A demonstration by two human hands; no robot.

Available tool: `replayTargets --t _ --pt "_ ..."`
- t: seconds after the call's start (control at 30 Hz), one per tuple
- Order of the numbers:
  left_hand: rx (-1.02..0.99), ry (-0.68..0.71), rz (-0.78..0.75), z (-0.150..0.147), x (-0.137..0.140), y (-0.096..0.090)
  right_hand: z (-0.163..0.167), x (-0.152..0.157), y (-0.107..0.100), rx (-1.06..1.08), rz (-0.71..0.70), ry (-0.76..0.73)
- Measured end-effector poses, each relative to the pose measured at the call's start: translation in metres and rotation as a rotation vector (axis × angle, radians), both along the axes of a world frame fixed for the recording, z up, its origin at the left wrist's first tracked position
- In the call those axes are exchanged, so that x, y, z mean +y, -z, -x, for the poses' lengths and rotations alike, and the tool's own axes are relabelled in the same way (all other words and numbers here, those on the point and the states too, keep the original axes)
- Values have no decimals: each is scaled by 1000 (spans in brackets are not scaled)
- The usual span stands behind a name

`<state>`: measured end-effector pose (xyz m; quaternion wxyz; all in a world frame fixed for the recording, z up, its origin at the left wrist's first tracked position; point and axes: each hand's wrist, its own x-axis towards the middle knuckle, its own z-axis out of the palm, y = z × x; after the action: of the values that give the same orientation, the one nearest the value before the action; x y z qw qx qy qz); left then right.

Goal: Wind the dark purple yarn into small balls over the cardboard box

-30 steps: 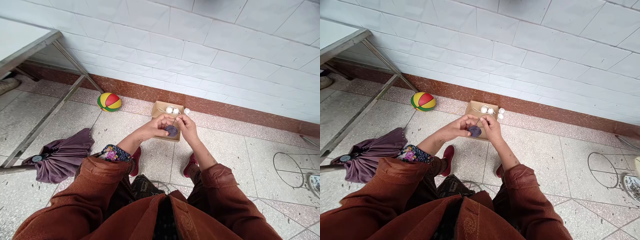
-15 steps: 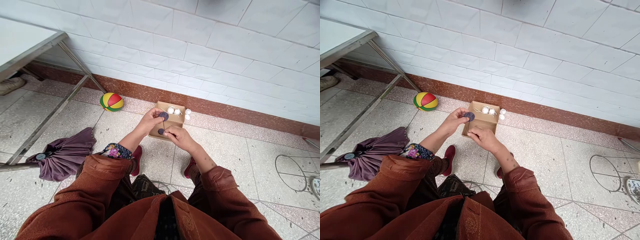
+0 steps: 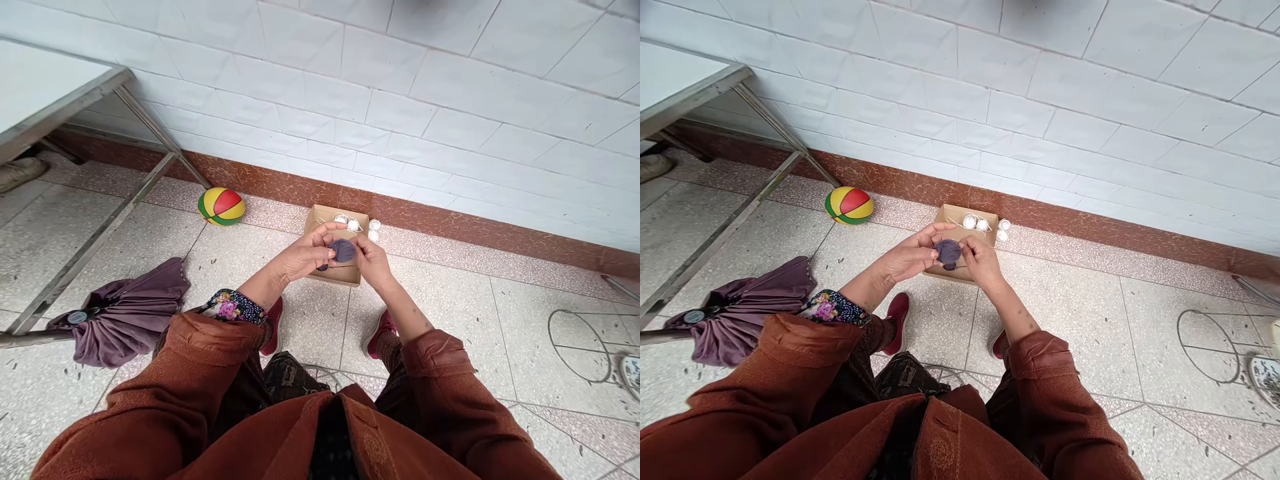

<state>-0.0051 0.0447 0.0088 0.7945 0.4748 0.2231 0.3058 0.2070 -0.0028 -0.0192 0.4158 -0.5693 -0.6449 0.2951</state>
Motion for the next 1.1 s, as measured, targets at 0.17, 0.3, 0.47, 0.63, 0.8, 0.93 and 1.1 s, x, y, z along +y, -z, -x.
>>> replayTargets --t 0.17,0.3,0.47,0.63,0.8,0.93,1.1 --pt "39 -229 62 2 9 4 10 -9 -1 -64 -40 -214" --pt "192 -247 -36 4 11 14 9 -17 -13 -67 -98 -330" --pt "343 -179 -163 3 10 27 -1 -13 -22 -43 -141 -260" --pt "162 109 -118 -1 2 21 -4 -2 -14 -18 -129 -133" --pt "-22 60 49 -2 -5 9 -1 -1 -4 30 -68 -34" --pt "-94 -58 101 -1 -1 10 1 -4 2 -31 -46 -41" --pt "66 -211 48 -1 7 17 6 -8 1 -54 -60 -182"
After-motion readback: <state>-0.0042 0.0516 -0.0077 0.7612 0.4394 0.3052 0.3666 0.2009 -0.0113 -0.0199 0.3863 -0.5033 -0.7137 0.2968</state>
